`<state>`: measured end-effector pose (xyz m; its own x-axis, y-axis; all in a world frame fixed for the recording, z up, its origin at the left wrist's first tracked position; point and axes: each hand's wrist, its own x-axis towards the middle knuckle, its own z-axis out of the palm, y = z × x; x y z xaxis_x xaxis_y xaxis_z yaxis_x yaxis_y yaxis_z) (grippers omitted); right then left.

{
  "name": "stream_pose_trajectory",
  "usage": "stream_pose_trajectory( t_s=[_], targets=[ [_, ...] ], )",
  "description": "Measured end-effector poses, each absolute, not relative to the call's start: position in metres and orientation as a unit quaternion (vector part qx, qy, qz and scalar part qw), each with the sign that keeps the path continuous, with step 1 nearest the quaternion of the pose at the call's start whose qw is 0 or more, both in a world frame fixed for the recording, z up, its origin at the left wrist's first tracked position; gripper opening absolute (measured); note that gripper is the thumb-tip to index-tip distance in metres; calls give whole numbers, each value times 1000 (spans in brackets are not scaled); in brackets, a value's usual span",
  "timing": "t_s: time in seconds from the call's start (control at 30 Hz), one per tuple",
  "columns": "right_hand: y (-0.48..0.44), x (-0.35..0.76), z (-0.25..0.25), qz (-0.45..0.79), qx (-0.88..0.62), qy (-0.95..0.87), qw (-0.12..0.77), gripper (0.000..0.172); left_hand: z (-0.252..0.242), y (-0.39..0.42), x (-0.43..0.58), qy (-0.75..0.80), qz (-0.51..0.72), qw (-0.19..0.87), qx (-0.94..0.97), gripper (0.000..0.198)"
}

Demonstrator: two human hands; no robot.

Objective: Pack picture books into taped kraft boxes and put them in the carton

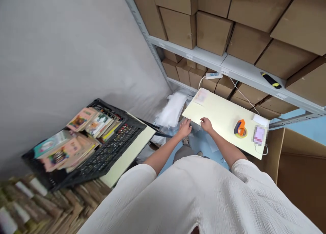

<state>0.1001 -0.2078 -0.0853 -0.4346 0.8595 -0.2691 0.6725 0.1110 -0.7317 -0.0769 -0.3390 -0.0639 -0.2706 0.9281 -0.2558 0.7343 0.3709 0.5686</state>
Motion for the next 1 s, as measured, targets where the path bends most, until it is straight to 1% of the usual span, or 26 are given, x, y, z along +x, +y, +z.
stream_pose_trajectory(
  t_s=[0.1, 0.23, 0.33, 0.43, 0.57, 0.73, 0.87, 1.0],
  targets=[
    [-227, 87, -78, 422, -472, -766, 114, 25, -53, -372, -81, 798, 166, 253, 521, 69],
    [-247, 50, -68, 422, -385, -809, 140, 25, -33, -420, -101, 829, 136, 202, 504, 63],
    [-271, 9, -63, 429, -309, -834, 159, 26, -18, -468, -123, 855, 136, 170, 471, 60],
    [-310, -39, -56, 445, -234, -851, 154, 26, -6, -524, -144, 887, 148, 138, 416, 57],
    [-383, -103, -39, 467, -133, -863, 139, 27, 9, -608, -170, 917, 178, 86, 347, 56],
    [-499, -171, -11, 480, -24, -868, 123, 25, 31, -728, -196, 935, 217, 10, 279, 56],
    [-598, -210, 9, 482, 48, -865, 129, 23, 53, -832, -207, 929, 239, -72, 272, 51],
    [-694, -237, 31, 478, 116, -860, 135, 25, 76, -928, -216, 928, 241, -135, 249, 47]
  ],
)
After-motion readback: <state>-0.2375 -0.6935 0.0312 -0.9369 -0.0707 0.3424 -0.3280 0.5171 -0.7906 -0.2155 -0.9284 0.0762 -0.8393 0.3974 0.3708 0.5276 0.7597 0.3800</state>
